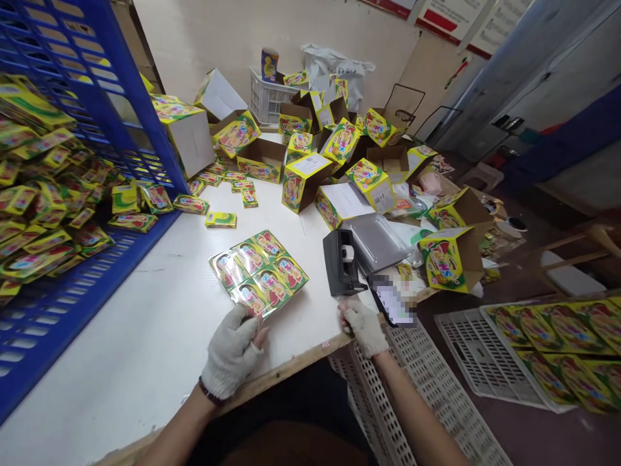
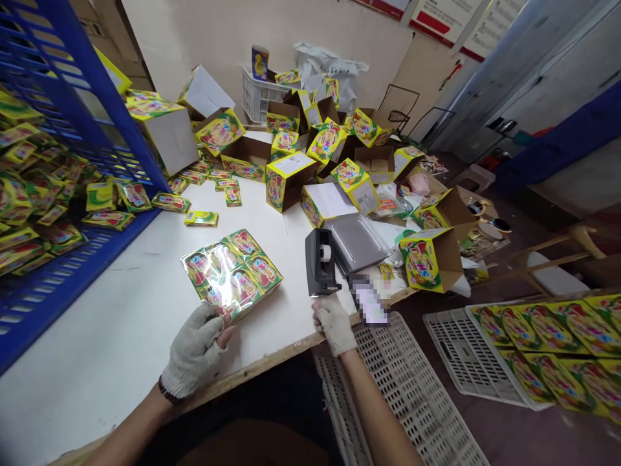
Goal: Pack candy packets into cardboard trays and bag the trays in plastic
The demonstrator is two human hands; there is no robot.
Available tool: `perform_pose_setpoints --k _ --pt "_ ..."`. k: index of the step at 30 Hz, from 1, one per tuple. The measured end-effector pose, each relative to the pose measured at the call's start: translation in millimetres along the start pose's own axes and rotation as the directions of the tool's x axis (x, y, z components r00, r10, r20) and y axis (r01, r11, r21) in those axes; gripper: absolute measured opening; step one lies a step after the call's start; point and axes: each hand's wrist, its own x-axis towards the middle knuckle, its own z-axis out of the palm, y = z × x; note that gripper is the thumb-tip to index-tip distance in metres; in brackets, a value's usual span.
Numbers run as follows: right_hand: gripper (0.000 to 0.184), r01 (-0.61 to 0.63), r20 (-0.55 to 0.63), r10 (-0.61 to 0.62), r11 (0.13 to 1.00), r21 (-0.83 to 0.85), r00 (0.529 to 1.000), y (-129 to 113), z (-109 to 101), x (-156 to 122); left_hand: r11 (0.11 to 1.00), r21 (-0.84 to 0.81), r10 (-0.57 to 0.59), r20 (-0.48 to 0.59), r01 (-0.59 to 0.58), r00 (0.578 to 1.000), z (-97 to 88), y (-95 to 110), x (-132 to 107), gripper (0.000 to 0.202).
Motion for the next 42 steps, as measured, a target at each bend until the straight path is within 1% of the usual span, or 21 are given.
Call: perform_pose_setpoints --k 2,3,5,6,8,10,12,15,17,18,19,21,23,25,26,28,32,37,40,42 --pt "0.039 0.029 0.157 -0.034 0.999 0.035 0.987 -7.3 16.4 -12.5 0.995 0.092 -0.033 0.027 0.030 0.999 0.3 2.4 5.1 0.024" --pt "0.040 0.058 0.238 -0.074 0.995 0.075 0.969 -12.0 26.0 -18.6 0.992 0.124 -0.038 0.009 0.036 0.999 2.0 3.4 6.5 0.025" --pt "0.042 0.114 0.369 -0.179 0.975 0.190 0.912 -22.7 45.9 -28.5 0.991 0.132 -0.008 -0.046 0.014 0.999 7.0 4.2 6.0 0.021" --pt "0.043 0.126 0.415 -0.220 0.962 0.243 0.883 -27.9 55.4 -31.8 0.993 0.119 0.015 -0.067 -0.007 0.998 9.6 3.9 4.3 0.019" --pt "0.044 0.117 0.487 -0.252 0.950 0.290 0.836 -35.7 72.2 -34.2 0.994 0.098 0.046 -0.091 -0.037 0.995 13.4 2.5 -0.6 0.018" --pt "0.045 0.102 0.558 -0.242 0.957 0.270 0.794 -37.6 85.8 -31.6 0.994 0.100 0.044 -0.095 -0.035 0.995 14.5 1.5 -5.0 0.018" --pt "0.047 0.101 0.587 -0.223 0.967 0.234 0.778 -33.5 95.9 -26.3 0.995 0.096 0.034 -0.107 -0.024 0.994 13.6 1.8 -7.4 0.017" --pt "0.048 0.107 0.572 -0.193 0.978 0.181 0.797 -22.2 104.9 -19.3 0.998 0.068 0.001 -0.134 0.008 0.991 11.4 3.9 -8.0 0.018" --pt "0.047 0.103 0.555 -0.175 0.982 0.159 0.814 -15.8 107.9 -17.6 0.998 0.070 0.004 -0.139 0.006 0.990 9.8 5.0 -8.2 0.029" --pt "0.047 0.104 0.549 -0.170 0.983 0.149 0.819 -13.7 109.0 -17.5 0.996 0.092 0.011 -0.118 0.000 0.993 8.8 5.6 -8.4 0.037" --pt "0.046 0.110 0.544 -0.169 0.984 0.140 0.822 -12.2 109.9 -17.8 0.991 0.131 0.017 -0.073 -0.008 0.997 7.5 6.3 -8.4 0.044" --pt "0.046 0.138 0.537 -0.180 0.983 0.119 0.824 -10.9 111.4 -18.6 0.976 0.218 0.001 0.058 -0.014 0.998 4.4 8.9 -7.3 0.046" --pt "0.046 0.164 0.526 -0.176 0.984 0.070 0.832 -11.1 112.9 -18.8 0.964 0.263 -0.078 0.153 0.036 0.985 1.2 13.7 -4.2 0.036" --pt "0.042 0.142 0.498 -0.116 0.990 -0.013 0.859 -11.9 114.7 -18.0 0.960 0.255 -0.167 0.177 0.119 0.970 -0.6 20.1 0.7 0.023" --pt "0.040 0.120 0.481 -0.078 0.991 -0.056 0.873 -12.3 115.7 -17.2 0.955 0.248 -0.209 0.172 0.163 0.963 -0.5 23.2 3.3 0.020" --pt "0.034 0.072 0.455 -0.015 0.991 -0.109 0.891 -13.0 117.8 -15.1 0.941 0.255 -0.267 0.153 0.223 0.951 1.4 27.8 7.9 0.021" --pt "0.030 0.021 0.467 0.031 0.994 -0.106 0.884 -13.3 121.3 -10.4 0.922 0.273 -0.306 0.077 0.275 0.949 8.3 27.9 10.3 0.030" --pt "0.032 -0.002 0.501 0.036 0.998 -0.069 0.864 -11.2 118.6 -10.3 0.959 0.137 -0.254 0.018 0.249 0.967 11.0 18.6 3.0 0.021" --pt "0.034 -0.008 0.501 0.019 1.000 -0.024 0.865 -10.3 110.4 -16.4 0.981 0.061 -0.182 -0.014 0.183 0.983 11.5 13.6 -1.4 0.018" --pt "0.037 -0.026 0.516 0.012 0.999 0.020 0.856 -11.0 103.9 -21.8 0.987 0.056 -0.146 -0.036 0.148 0.989 12.6 11.5 -3.3 0.019"
